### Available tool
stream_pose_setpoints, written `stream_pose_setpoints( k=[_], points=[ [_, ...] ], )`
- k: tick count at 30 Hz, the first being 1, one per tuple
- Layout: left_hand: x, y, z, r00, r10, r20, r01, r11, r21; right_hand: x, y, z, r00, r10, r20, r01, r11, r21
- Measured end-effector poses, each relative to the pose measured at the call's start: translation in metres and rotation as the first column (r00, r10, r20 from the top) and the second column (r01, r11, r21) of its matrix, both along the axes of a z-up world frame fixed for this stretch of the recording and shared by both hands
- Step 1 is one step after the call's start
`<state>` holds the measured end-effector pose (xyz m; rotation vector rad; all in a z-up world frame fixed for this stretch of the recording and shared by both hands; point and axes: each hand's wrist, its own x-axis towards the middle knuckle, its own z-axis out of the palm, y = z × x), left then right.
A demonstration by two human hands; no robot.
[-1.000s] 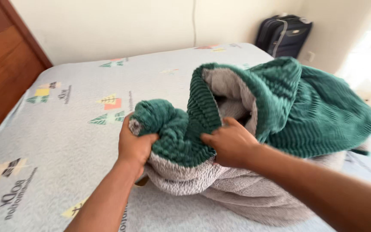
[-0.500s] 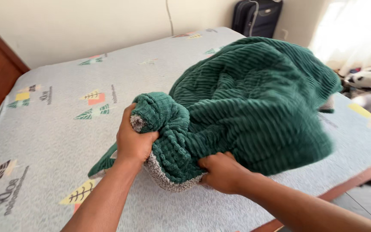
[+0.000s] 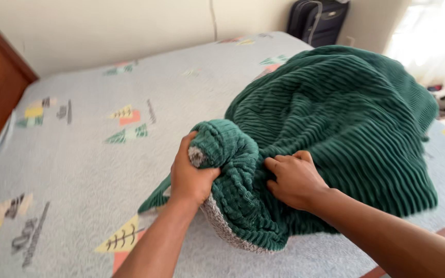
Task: The person spreads a green corduroy blanket over the mattress, unfolds and turns it to orient it across the bed, then pulls and smooths the fabric to lay it flat over the sleeping surface.
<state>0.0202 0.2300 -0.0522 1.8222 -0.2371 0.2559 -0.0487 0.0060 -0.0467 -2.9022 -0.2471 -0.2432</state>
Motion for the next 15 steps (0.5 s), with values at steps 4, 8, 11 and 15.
stream_pose_setpoints(
  k=[4,8,11,15],
  points=[
    [0.011,0.046,0.011,0.981,-0.068,-0.18,0.05,0.993,-0.104,0.002,0.041,-0.009,0.961,-0.14,-0.237,0.163,0.983,0.081],
    [0.02,0.088,0.022,0.953,-0.118,-0.28,0.055,0.973,-0.224,0.002,0.099,-0.03,0.965,-0.064,-0.255,0.144,0.939,0.311],
    [0.029,0.122,0.02,0.977,-0.015,-0.213,0.014,1.0,-0.004,0.007,0.147,-0.04,0.965,0.008,-0.262,0.122,0.871,0.475],
    [0.053,0.179,0.027,0.991,0.081,-0.11,-0.079,0.997,0.023,0.032,0.204,-0.029,0.948,0.121,-0.295,0.095,0.774,0.626]
  ],
)
